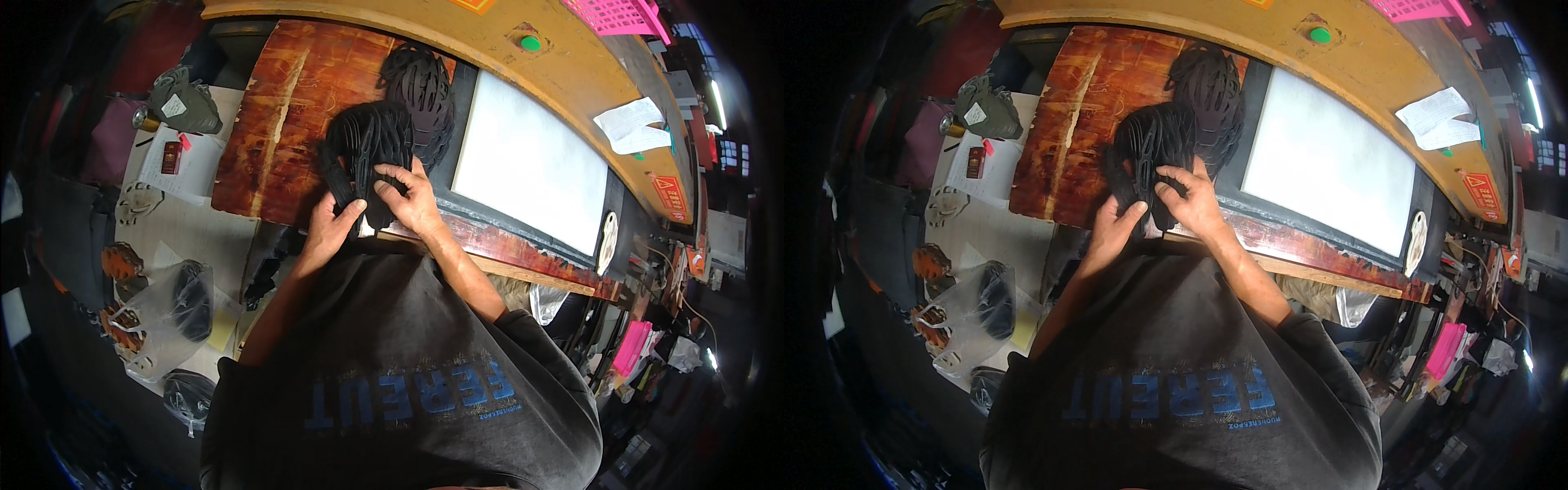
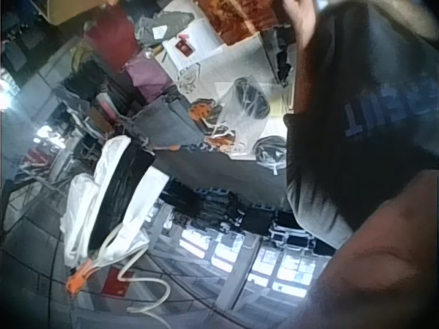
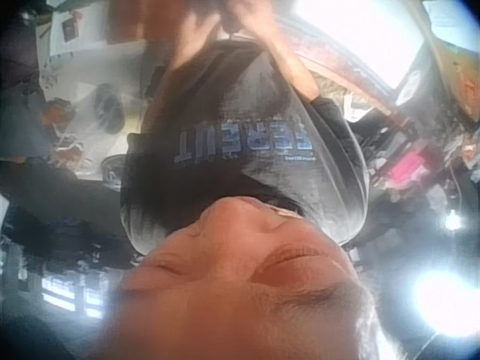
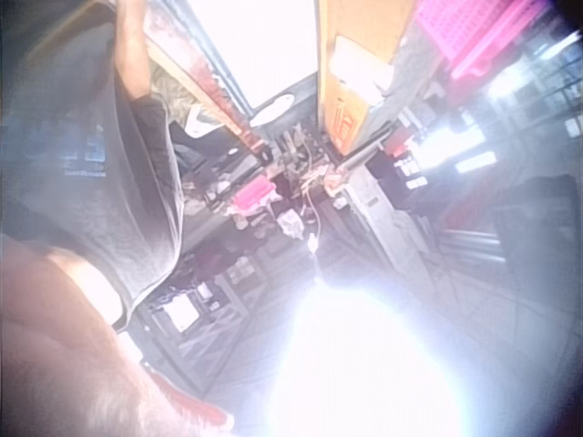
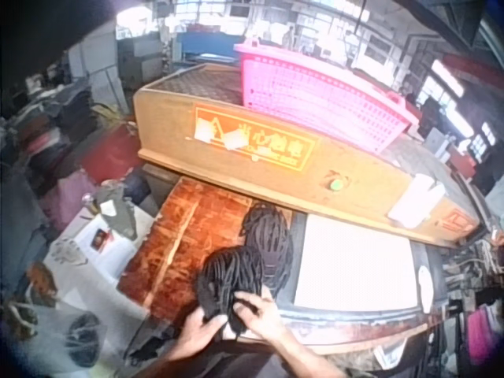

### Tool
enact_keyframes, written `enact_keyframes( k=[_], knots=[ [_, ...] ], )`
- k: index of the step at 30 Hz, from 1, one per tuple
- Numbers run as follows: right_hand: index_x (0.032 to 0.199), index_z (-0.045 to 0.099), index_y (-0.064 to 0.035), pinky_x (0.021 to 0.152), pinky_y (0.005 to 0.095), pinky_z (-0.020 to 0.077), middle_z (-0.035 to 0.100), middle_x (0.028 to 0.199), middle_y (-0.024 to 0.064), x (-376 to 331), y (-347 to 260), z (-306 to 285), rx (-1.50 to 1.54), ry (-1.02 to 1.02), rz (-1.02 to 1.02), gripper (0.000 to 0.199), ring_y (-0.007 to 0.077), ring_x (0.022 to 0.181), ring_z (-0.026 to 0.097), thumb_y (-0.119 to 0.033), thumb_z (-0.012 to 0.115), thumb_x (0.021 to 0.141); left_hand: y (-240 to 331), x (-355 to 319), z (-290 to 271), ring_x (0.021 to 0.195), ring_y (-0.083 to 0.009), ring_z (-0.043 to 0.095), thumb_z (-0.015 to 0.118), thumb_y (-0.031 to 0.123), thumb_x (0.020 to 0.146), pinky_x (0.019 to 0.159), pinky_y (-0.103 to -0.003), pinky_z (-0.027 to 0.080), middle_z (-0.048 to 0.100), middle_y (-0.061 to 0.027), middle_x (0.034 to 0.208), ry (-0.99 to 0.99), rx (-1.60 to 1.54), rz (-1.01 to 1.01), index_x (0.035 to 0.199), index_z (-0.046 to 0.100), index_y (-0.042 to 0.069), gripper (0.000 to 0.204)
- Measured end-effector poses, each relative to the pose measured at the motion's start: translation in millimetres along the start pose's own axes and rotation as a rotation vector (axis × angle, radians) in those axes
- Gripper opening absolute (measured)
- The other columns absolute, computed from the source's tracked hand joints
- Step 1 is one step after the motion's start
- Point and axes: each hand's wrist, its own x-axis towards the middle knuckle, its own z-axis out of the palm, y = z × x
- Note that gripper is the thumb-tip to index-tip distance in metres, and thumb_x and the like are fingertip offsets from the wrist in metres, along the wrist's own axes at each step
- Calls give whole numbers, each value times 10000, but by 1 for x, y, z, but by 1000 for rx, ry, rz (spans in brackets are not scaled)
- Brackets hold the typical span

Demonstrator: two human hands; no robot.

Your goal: The person sorts and stacks black rubber parts on a workbench. They pick up parts, align them, and place them in a pile. The person also handles a large black sheet and a white plastic template, placing them on the bench.

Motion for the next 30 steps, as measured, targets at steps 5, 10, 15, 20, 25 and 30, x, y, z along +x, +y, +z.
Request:
enact_keyframes(
  k=[5,10,15,20,25,30],
  knots=[
    [1195,766,-23,1059,411,491,621,1253,224,2,-8,-3,-2,-38,40,366,377,1195,624,-177,834,870,-6,2,-1,1013,-102,642,721,173,1019,923,-296,537,727,-25,1139,-5,41,33,1288,679,19,313],
    [1206,759,-9,1051,418,501,618,1254,229,3,-14,-5,-7,-48,40,437,379,1190,630,-222,881,844,-4,2,-2,1019,-92,639,703,157,1032,924,-285,536,722,-15,1160,-2,55,26,1306,677,23,307],
    [1219,748,9,1061,427,504,611,1267,248,2,-13,-4,28,-53,81,495,402,1215,625,-241,905,822,0,3,3,1004,-92,647,734,149,1012,905,-281,543,727,-15,1139,28,89,4,1293,688,22,312],
    [1220,744,14,1062,426,496,607,1288,258,2,-6,-4,3,-69,41,465,411,1213,622,-244,873,856,-1,6,11,930,-119,661,798,173,948,842,-310,557,736,-30,1054,84,59,5,1177,716,17,289],
    [1256,735,-20,1108,411,450,597,1315,275,6,3,-10,69,-196,114,345,419,1255,591,-167,756,945,-5,9,10,958,-100,653,761,147,978,857,-284,546,726,-24,1085,77,171,61,1208,708,5,275],
    [1475,572,-21,1216,389,332,527,1489,244,2,4,-7,-45,-152,156,501,349,1404,498,-91,657,986,-9,13,9,987,-151,659,750,150,959,884,-327,540,715,-75,1097,161,179,33,1165,700,-13,267]
  ],
)
